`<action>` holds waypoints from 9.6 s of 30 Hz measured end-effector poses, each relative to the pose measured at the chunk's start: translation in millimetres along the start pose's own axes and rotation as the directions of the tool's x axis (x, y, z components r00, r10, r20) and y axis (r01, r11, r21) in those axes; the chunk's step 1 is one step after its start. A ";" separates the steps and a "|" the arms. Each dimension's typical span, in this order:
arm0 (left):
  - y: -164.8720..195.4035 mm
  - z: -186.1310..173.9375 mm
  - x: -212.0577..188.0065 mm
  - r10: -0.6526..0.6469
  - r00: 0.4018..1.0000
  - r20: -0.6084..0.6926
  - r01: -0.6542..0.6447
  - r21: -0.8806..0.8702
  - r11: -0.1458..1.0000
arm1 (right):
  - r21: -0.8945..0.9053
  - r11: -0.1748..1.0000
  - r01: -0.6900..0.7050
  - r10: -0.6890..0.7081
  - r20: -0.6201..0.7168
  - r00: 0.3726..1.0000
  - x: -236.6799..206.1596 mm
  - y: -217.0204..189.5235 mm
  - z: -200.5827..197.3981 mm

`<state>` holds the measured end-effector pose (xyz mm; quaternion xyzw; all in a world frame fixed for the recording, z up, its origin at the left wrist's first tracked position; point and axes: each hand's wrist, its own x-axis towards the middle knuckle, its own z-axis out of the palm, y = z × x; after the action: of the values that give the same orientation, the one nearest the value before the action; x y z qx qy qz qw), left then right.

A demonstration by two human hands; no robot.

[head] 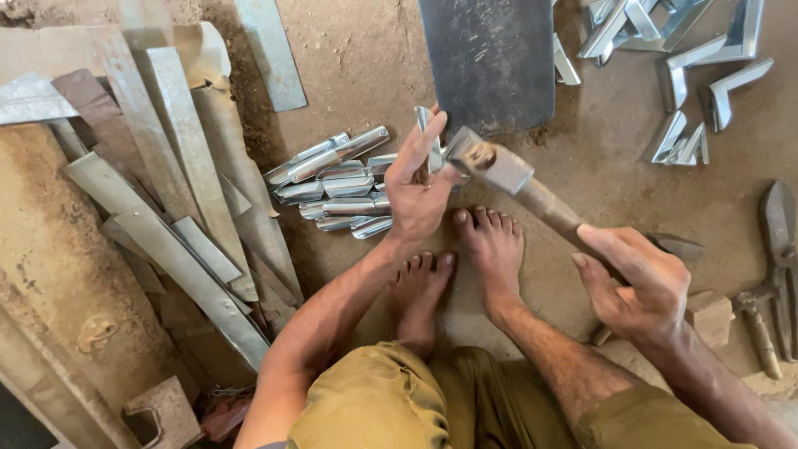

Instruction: The person sits on the floor and repeatedly bends small metal pieces into L-shaped brackets using a hammer and a metal plate. They pick up each piece, position it on the plate, strike it with the hammer, and then place the finished bracket aside.

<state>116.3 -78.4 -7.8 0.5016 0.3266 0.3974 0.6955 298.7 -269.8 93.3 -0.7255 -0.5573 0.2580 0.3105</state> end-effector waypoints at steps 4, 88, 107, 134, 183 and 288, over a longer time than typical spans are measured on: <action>-1.3 9.8 12.8 -0.125 0.992 0.028 0.128 -0.127 0.984 | -0.011 0.985 -0.171 0.171 0.004 0.985 -3.3 10.5 -0.4; 10.7 5.7 -33.4 -0.434 0.881 0.187 0.465 -0.506 0.726 | 0.003 0.994 -0.105 0.105 0.074 0.992 46.3 -31.3 61.8; 29.2 23.9 -11.6 -0.519 0.849 0.103 0.529 -0.180 0.829 | -0.128 0.992 0.018 -0.004 0.105 0.994 42.1 -26.0 72.1; 17.6 -34.1 2.0 -0.634 0.508 0.583 0.828 -0.126 0.547 | -0.302 0.946 0.117 -0.057 0.200 0.978 54.3 -17.9 41.8; 30.4 -6.4 -34.4 -0.156 0.792 0.590 -0.024 0.285 0.958 | 0.551 0.394 -0.736 0.415 0.608 0.677 15.4 19.3 58.0; 20.5 -20.5 40.1 -0.136 0.921 0.365 0.021 0.303 0.953 | -0.250 0.855 -0.455 0.481 0.053 0.875 69.0 -66.4 -63.3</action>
<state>113.1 -30.5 3.8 0.6531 0.2602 0.2108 0.6792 318.2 -200.9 183.1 -0.8543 -0.4067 0.3006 0.1200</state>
